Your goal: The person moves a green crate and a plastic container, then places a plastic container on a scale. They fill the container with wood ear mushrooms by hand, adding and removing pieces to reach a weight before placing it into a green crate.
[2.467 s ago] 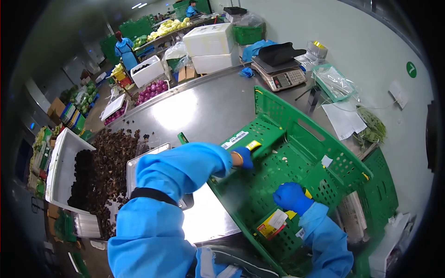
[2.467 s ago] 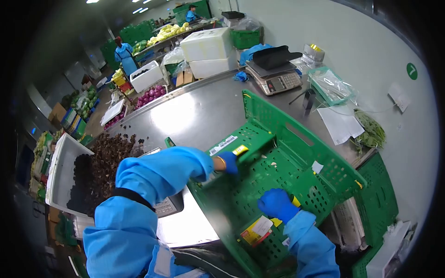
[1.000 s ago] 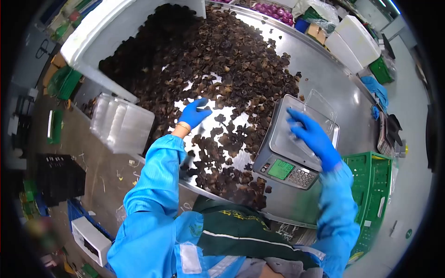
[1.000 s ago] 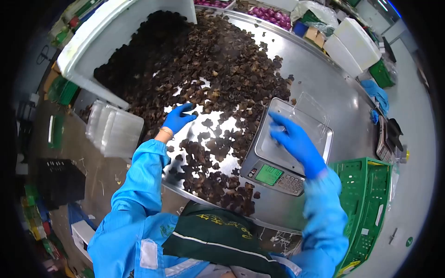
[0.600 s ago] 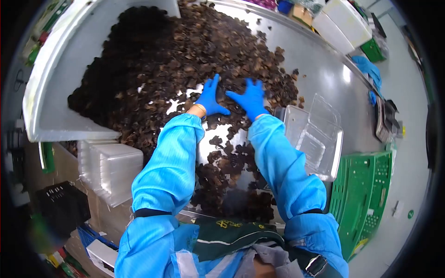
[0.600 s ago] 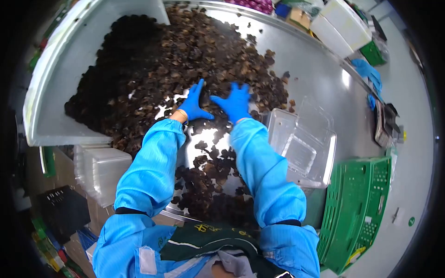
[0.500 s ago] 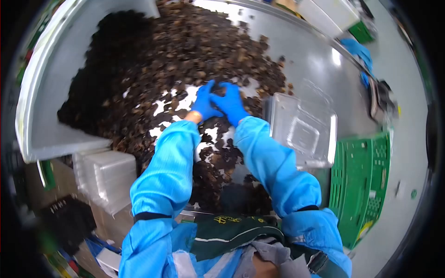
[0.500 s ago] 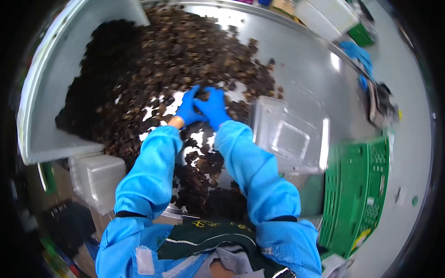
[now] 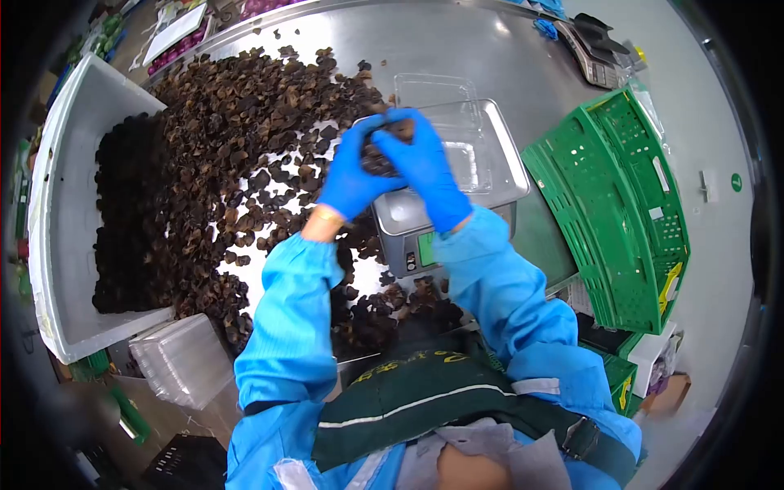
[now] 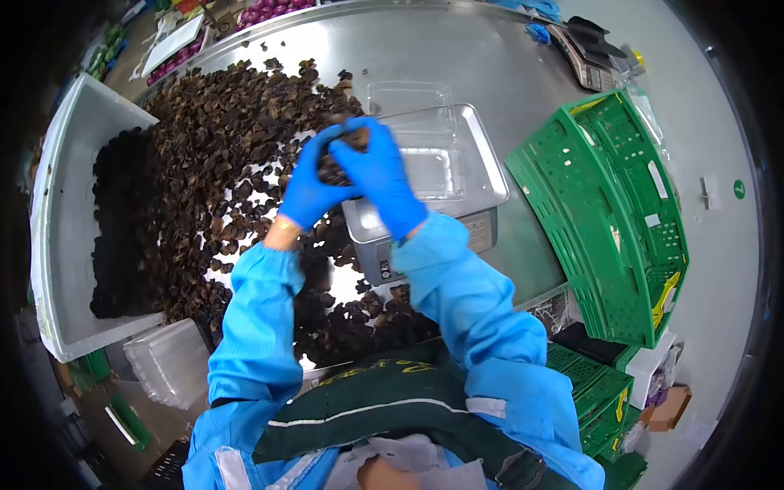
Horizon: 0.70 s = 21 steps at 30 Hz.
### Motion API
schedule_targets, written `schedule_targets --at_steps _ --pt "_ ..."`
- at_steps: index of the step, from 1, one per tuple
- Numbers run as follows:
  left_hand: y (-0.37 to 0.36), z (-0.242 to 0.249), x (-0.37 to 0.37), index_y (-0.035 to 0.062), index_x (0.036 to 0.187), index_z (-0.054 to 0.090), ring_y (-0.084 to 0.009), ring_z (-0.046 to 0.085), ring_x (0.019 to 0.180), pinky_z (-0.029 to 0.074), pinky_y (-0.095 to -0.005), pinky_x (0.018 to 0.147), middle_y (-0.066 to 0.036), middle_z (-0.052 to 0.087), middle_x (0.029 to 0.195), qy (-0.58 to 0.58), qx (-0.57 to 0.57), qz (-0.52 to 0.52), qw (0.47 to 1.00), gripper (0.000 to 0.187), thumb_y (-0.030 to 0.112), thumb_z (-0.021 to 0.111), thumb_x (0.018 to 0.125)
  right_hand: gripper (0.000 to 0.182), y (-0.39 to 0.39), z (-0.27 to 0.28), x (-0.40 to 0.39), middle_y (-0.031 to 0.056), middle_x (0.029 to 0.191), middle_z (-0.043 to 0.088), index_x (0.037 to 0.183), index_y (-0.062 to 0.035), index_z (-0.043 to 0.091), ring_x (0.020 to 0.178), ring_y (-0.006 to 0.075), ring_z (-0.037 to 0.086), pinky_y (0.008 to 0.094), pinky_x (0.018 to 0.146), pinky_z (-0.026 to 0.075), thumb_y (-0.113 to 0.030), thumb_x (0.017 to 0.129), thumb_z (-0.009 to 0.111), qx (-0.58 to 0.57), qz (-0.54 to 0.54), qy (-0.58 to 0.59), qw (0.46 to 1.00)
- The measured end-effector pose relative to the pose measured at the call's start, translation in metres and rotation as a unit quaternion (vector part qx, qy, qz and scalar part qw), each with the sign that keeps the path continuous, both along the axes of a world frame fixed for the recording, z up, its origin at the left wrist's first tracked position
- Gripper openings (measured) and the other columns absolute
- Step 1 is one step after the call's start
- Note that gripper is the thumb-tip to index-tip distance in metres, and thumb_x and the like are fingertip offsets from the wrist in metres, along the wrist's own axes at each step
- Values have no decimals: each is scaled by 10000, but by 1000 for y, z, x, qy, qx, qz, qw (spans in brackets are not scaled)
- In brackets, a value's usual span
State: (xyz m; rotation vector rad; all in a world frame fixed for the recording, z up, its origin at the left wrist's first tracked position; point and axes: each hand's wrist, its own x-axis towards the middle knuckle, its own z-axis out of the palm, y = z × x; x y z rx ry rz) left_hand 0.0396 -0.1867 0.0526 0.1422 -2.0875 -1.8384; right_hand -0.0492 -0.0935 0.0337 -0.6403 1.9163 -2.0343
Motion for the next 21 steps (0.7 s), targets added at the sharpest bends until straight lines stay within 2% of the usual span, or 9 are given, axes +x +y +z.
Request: schedule_targets --at_steps 2,5,7,8,11,14,16,19,21 --pt "24 -19 -42 53 1259 408 -268 480 1130 400 -347 964 -141 472 1215 54 -97 -16 994 869 132 840 509 272 38 4 -28 112 952 589 991 -25 538 823 178 586 297 722 499 -60 756 668 15 -29 29 999" --pt "49 -47 -79 28 1290 371 -298 463 1150 388 -358 974 -177 459 1239 -68 -153 -72 983 959 217 852 482 323 83 -12 -52 146 975 595 1003 -7 537 808 215 595 312 723 498 -152 758 688 129 -87 9 988" --pt "67 -74 -87 14 1318 338 -327 445 1168 376 -374 988 -195 436 1272 -113 -228 -44 966 1011 265 857 487 457 104 -22 -58 154 1079 581 1179 -22 520 958 237 587 336 839 470 -273 818 643 369 35 53 927" --pt "76 -94 -87 4 1324 324 -352 432 1172 368 -382 995 -208 424 1277 -92 -261 -8 961 1038 284 857 479 457 111 -21 -57 154 1079 581 1179 -22 520 958 237 587 336 839 470 -273 818 643 365 34 54 929" --pt "93 -66 -62 3 1369 240 -400 306 1267 323 -404 1028 -285 285 1357 -150 -242 7 959 1102 259 849 488 625 134 -12 -44 237 1310 399 1329 -109 406 1165 311 472 371 953 398 -369 810 637 328 77 73 939" --pt "90 -48 -51 18 1381 211 -436 334 1242 361 -369 1011 -336 103 1404 -140 -277 43 950 1132 182 851 461 607 147 3 -44 276 1183 460 1334 -151 404 1083 385 513 394 908 429 -385 812 607 358 51 181 914" --pt "86 -28 -40 58 1372 281 -388 326 1268 351 -365 1017 -296 164 1417 -149 -244 36 958 990 161 812 543 560 154 5 -50 263 1193 473 1331 -148 409 1073 360 523 381 896 436 -328 834 595 364 36 233 901" --pt "70 -46 -32 97 1329 393 -321 345 1280 340 -340 1019 -228 312 1391 -61 -180 32 981 761 118 734 650 468 159 20 -59 191 1182 540 1294 -132 463 972 258 588 333 839 466 -217 851 587 322 19 102 941" --pt "65 -49 -22 112 1303 435 -297 356 1279 330 -330 1023 -198 366 1367 -46 -144 51 987 669 98 693 686 449 167 4 -66 180 1152 563 1282 -122 477 941 240 597 328 825 473 -206 854 583 287 3 106 952"
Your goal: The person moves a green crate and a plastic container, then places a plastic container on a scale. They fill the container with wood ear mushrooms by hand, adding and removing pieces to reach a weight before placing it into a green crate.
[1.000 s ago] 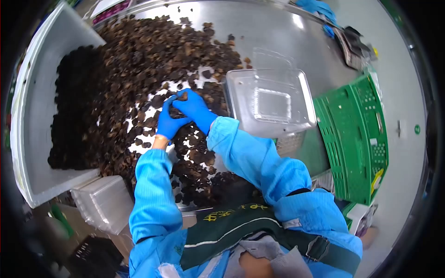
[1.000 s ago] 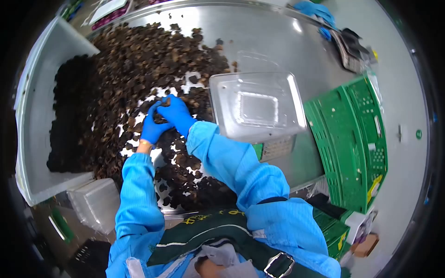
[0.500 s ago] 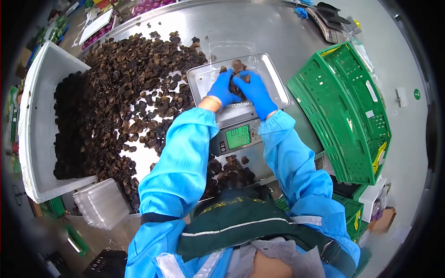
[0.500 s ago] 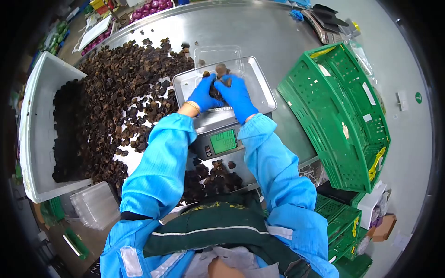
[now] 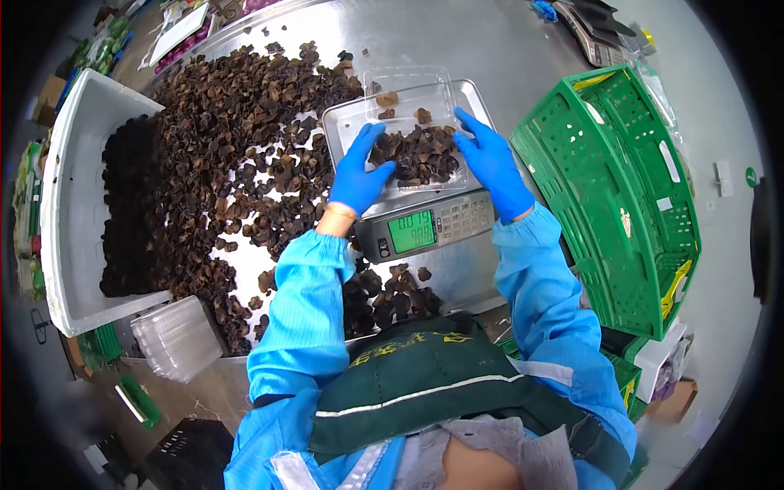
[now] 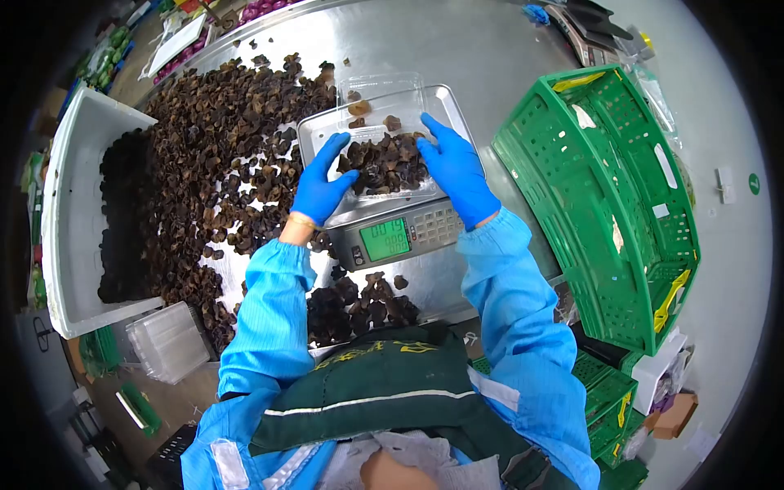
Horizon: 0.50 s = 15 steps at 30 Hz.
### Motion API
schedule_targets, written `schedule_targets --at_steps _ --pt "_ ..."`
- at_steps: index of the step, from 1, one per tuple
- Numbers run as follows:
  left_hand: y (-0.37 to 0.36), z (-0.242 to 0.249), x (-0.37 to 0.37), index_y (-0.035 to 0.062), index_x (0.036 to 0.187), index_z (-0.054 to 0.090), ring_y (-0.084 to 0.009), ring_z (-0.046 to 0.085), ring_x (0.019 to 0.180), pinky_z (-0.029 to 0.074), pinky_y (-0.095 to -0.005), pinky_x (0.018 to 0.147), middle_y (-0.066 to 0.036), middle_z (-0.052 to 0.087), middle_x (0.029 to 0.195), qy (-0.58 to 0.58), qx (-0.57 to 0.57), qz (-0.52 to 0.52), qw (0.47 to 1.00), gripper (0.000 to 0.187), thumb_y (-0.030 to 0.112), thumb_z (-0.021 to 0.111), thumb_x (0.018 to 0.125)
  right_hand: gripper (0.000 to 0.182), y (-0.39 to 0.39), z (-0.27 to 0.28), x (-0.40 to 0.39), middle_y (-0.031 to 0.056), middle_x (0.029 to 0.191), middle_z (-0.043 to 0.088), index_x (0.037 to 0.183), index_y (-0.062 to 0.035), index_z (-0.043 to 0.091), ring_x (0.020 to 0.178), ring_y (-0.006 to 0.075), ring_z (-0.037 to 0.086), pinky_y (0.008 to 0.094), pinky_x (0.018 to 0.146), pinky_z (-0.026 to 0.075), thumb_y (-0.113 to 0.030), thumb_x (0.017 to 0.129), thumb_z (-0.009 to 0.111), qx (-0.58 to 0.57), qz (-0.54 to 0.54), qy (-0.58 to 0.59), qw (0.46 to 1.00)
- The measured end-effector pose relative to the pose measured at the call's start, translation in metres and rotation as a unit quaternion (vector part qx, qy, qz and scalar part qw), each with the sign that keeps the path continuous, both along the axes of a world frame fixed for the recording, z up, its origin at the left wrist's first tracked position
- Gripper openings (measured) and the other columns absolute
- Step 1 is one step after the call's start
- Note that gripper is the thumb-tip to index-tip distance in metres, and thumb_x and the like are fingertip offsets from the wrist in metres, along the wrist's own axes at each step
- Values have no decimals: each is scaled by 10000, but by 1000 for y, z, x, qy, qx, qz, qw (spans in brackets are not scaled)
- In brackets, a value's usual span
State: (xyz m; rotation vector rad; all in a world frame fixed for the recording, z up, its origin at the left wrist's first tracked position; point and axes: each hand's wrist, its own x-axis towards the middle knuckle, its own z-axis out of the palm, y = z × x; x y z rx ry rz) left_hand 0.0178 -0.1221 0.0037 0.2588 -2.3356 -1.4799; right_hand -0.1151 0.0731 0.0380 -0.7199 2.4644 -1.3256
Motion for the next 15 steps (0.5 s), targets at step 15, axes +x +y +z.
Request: schedule_targets --at_steps 15 --pt "-68 -118 191 3 1106 586 -242 626 909 486 -324 811 -162 638 1004 -249 -117 207 939 420 208 711 761 301 0 9 -34 84 975 646 1126 -60 607 872 139 603 272 785 478 -186 854 588 -84 -3 -57 995"
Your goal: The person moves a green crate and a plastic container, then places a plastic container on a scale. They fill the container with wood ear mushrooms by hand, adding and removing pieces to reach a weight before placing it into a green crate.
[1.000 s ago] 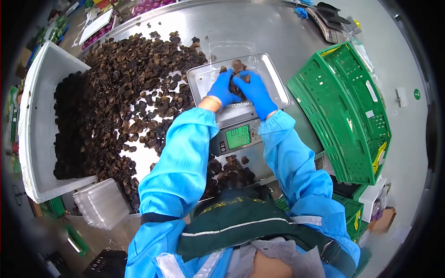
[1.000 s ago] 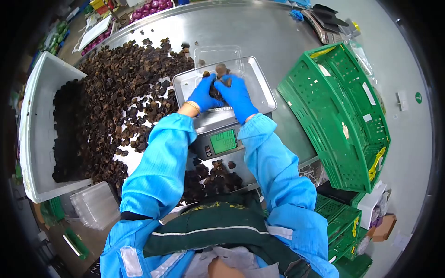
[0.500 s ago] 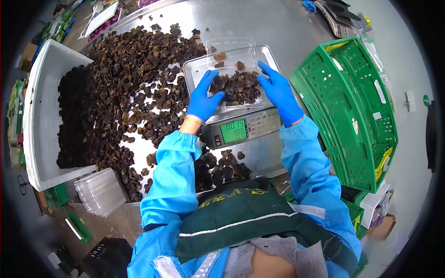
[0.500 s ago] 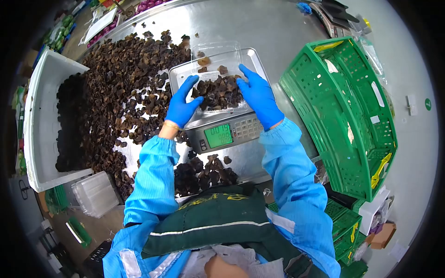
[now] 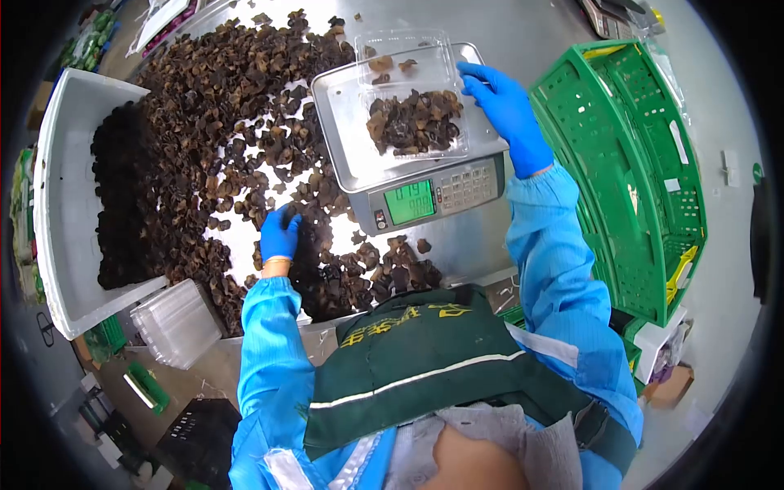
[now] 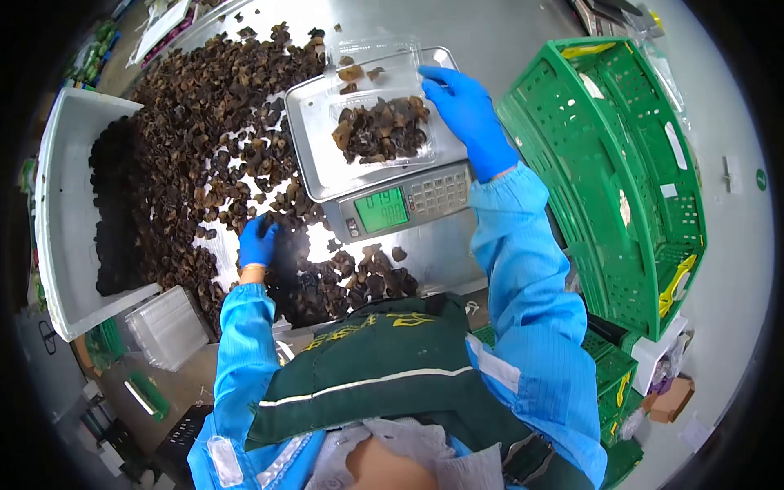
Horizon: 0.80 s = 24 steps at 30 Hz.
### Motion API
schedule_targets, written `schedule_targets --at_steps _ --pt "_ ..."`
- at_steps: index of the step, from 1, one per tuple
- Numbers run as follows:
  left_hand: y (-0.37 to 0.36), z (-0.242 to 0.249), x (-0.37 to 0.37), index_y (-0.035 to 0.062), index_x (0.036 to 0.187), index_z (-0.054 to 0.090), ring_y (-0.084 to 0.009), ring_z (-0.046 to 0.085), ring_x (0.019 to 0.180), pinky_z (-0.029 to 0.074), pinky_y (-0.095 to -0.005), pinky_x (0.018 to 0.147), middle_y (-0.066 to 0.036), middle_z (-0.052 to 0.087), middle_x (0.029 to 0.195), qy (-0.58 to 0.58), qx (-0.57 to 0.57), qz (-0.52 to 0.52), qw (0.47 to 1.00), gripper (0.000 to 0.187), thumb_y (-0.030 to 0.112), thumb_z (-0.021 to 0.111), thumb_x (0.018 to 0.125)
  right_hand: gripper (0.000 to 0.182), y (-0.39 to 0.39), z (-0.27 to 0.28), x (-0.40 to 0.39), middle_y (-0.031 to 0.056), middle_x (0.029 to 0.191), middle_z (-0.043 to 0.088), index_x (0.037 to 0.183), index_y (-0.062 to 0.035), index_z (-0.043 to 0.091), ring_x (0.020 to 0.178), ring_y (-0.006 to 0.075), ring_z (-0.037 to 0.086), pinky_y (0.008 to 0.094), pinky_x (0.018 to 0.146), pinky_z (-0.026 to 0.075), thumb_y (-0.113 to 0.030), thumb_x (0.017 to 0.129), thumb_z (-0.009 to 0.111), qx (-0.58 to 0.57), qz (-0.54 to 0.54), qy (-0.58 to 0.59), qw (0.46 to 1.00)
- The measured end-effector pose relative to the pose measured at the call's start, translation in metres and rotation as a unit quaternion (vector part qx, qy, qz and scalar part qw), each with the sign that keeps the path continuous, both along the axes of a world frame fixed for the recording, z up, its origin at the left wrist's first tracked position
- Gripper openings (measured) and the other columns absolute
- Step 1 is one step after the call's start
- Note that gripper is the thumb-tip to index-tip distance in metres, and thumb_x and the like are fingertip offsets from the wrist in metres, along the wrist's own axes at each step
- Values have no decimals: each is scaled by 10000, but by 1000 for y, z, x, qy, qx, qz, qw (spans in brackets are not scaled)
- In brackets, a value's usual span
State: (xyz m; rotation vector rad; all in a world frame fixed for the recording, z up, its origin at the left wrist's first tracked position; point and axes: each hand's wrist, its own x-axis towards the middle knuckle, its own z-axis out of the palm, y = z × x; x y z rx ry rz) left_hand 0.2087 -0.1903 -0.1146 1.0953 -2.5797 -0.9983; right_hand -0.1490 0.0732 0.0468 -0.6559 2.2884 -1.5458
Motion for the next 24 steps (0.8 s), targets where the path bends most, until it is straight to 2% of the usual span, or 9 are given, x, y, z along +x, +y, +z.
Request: schedule_targets --at_steps 2,4,6,9,14,16,18,21,24 --pt "2 12 8 7 1137 571 -207 615 935 474 -304 827 -141 633 1042 21 -38 18 999 392 162 680 794 313 -3 0 0 52 981 637 1167 -93 592 846 123 590 258 754 462 -214 881 551 26 15 27 999" --pt "8 32 7 28 1126 584 -202 609 945 463 -300 855 -106 625 1055 152 104 79 980 328 93 647 811 304 -2 -1 -2 52 970 640 1153 -98 604 842 116 586 257 768 458 -218 878 556 47 18 32 998" --pt "9 52 7 25 1130 583 -205 572 1032 444 -307 897 -110 590 1140 143 150 108 972 332 61 642 805 309 -3 -1 -3 55 953 646 1156 -90 599 828 122 590 261 752 467 -209 872 566 55 28 35 997" --pt "3 54 10 30 1127 585 -202 517 1113 427 -314 924 -126 538 1215 141 12 3 990 329 52 638 803 318 2 -11 -2 53 936 653 1151 -80 598 808 123 594 266 727 479 -199 857 584 121 56 106 985" --pt "16 79 0 51 1131 592 -181 532 1077 440 -302 902 -110 548 1202 156 31 -3 987 332 42 634 801 310 9 -20 15 80 932 656 1109 -82 616 794 163 610 286 724 491 -193 820 604 127 68 77 987" --pt "24 94 -12 35 1159 572 -148 552 1031 439 -278 894 -85 584 1146 120 201 101 967 350 23 616 812 296 6 -17 19 103 934 655 1076 -95 631 807 207 627 309 740 498 -198 800 609 91 75 40 992" --pt "20 83 -14 52 1187 557 -128 565 992 458 -267 866 -55 605 1105 132 180 69 972 422 8 651 778 274 -1 -7 15 90 910 653 1059 -112 641 794 208 623 311 739 497 -193 799 608 143 36 147 978" --pt "13 75 -22 78 1236 520 -170 548 1055 466 -286 873 -73 548 1205 41 27 -18 999 578 19 725 699 265 -20 -1 0 94 910 647 1047 -123 647 808 210 617 317 749 493 -208 799 610 132 43 145 980" --pt "16 83 -52 70 1248 501 -236 519 1107 434 -328 924 -118 534 1201 129 55 -34 990 596 95 740 703 270 -59 3 -8 107 908 636 1050 -134 647 845 244 612 348 770 487 -224 798 610 114 76 155 978"
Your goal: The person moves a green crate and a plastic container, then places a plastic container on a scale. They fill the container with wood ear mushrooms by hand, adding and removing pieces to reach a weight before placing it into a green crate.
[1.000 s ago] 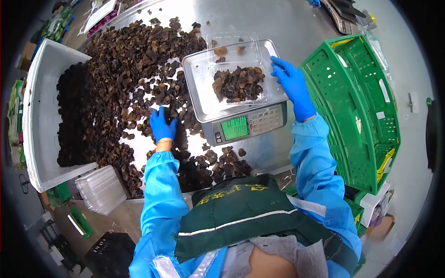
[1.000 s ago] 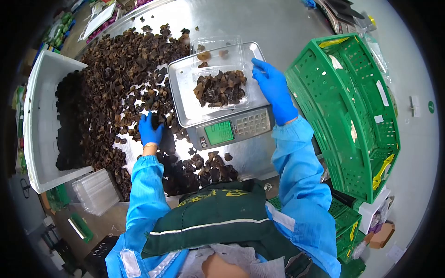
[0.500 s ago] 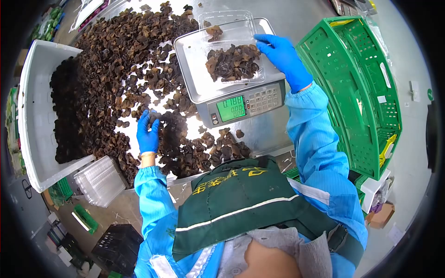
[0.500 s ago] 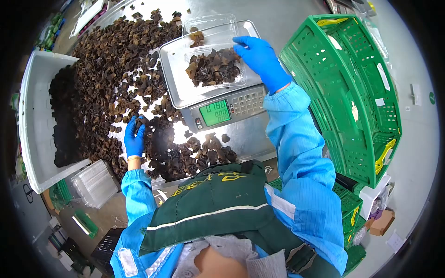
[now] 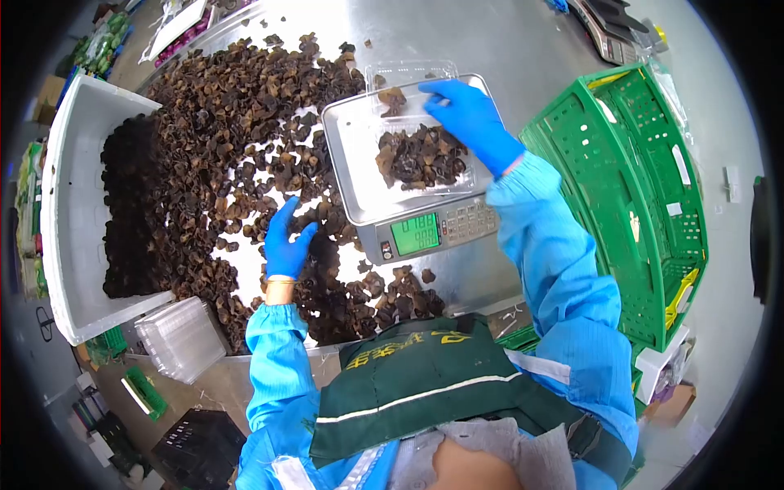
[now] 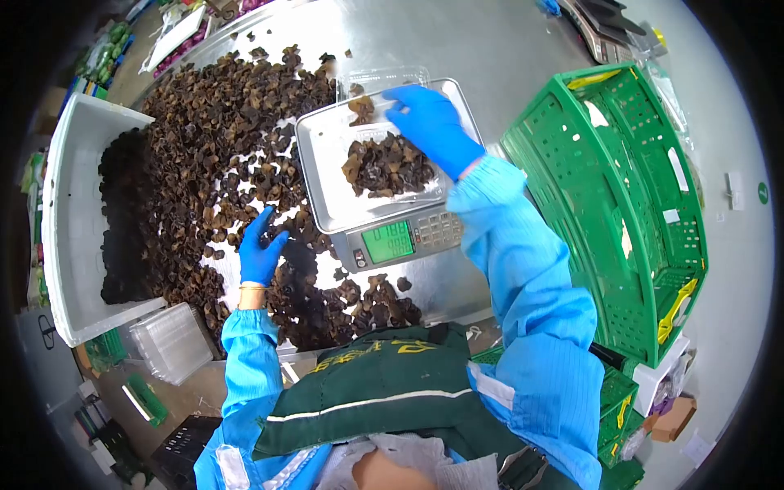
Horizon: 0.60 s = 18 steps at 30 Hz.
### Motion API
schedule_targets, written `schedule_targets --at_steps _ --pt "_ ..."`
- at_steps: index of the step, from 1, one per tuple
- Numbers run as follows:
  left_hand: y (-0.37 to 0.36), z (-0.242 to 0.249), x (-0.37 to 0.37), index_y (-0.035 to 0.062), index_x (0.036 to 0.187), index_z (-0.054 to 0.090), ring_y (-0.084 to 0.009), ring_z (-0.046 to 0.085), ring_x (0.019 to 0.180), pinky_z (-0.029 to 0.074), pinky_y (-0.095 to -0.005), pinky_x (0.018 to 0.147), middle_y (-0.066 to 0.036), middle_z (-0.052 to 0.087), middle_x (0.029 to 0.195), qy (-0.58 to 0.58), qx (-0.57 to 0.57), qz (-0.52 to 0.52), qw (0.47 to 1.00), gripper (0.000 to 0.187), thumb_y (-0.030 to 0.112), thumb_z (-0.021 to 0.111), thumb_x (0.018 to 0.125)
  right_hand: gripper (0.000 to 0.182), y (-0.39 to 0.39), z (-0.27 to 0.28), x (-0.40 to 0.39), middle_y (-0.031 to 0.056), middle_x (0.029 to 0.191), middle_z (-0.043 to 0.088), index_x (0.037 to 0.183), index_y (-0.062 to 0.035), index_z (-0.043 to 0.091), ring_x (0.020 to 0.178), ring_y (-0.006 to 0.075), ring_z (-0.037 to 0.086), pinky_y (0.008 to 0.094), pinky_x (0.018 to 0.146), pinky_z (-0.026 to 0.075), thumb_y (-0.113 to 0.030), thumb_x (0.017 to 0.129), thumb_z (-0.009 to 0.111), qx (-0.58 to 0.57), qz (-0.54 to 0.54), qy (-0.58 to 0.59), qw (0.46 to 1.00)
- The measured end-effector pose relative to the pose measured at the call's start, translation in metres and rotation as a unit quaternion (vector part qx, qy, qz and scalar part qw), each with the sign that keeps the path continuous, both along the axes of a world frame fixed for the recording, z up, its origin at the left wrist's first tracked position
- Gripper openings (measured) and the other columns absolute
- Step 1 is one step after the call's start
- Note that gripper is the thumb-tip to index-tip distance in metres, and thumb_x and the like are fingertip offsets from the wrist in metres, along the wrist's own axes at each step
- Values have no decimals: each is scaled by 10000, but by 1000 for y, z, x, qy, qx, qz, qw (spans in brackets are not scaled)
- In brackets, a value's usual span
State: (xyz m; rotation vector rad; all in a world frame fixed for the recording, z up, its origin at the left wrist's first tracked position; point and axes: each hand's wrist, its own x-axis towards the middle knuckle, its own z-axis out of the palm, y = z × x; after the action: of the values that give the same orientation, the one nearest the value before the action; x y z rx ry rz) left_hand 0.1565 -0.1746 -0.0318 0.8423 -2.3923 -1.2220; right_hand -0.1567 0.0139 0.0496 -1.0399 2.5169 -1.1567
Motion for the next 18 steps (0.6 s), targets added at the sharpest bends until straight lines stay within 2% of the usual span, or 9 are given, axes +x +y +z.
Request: schedule_targets --at_steps 2,3,5,6,8,12,15,16,18 --pt "10 27 -32 79 1233 522 -190 545 1061 441 -311 906 -93 564 1177 1 120 40 992 492 106 687 771 224 -36 -17 -11 117 871 624 980 -121 655 845 279 606 372 771 481 -211 777 627 -44 69 109 991" --pt "8 22 -45 69 1236 517 -180 546 1059 445 -306 900 -92 569 1171 35 139 17 989 478 96 671 785 224 -52 -30 -17 117 871 624 980 -121 655 845 279 606 372 771 481 -211 777 627 -46 70 110 990" --pt "6 18 -73 42 1239 506 -172 550 1053 450 -300 894 -99 575 1165 108 222 -21 969 453 73 641 807 160 -79 -55 -31 124 840 615 879 -96 651 837 293 600 385 766 475 -166 735 649 112 174 195 959" --pt "9 21 -87 26 1238 501 -173 554 1050 451 -298 894 -107 576 1164 146 285 -36 947 443 59 628 815 160 -86 -62 -38 124 840 615 879 -96 651 837 293 600 385 766 475 -166 735 649 111 173 196 959" --pt "14 28 -109 0 1239 489 -179 553 1054 458 -290 888 -124 566 1177 131 259 -35 956 424 32 597 831 117 -93 -69 -50 126 800 625 790 -67 638 754 248 619 341 683 488 -54 674 643 58 168 112 978" --pt "8 15 -149 27 1272 454 -178 571 1038 464 -280 847 -109 575 1168 135 402 -3 906 417 114 558 878 184 -56 -14 -37 101 793 635 845 -61 658 744 217 621 307 671 485 7 680 612 37 148 -60 987" --pt "0 12 -186 45 1237 476 -180 594 966 479 -283 802 -99 598 1113 112 477 27 871 403 221 563 884 176 -18 1 -14 106 869 647 878 -64 661 804 228 630 316 729 496 -1 733 583 25 205 -15 978" --pt "-3 6 -197 50 1221 486 -180 600 938 483 -287 791 -95 605 1094 109 513 28 851 401 254 563 884 233 -7 4 -5 118 959 641 956 -83 660 867 242 626 321 769 494 -17 742 595 68 197 15 978" --pt "-5 -5 -214 48 1193 501 -184 602 906 486 -301 794 -86 614 1062 123 554 10 823 371 276 530 902 267 18 -9 5 115 915 643 1004 -95 654 820 235 624 302 739 484 -36 749 600 -52 207 69 975"
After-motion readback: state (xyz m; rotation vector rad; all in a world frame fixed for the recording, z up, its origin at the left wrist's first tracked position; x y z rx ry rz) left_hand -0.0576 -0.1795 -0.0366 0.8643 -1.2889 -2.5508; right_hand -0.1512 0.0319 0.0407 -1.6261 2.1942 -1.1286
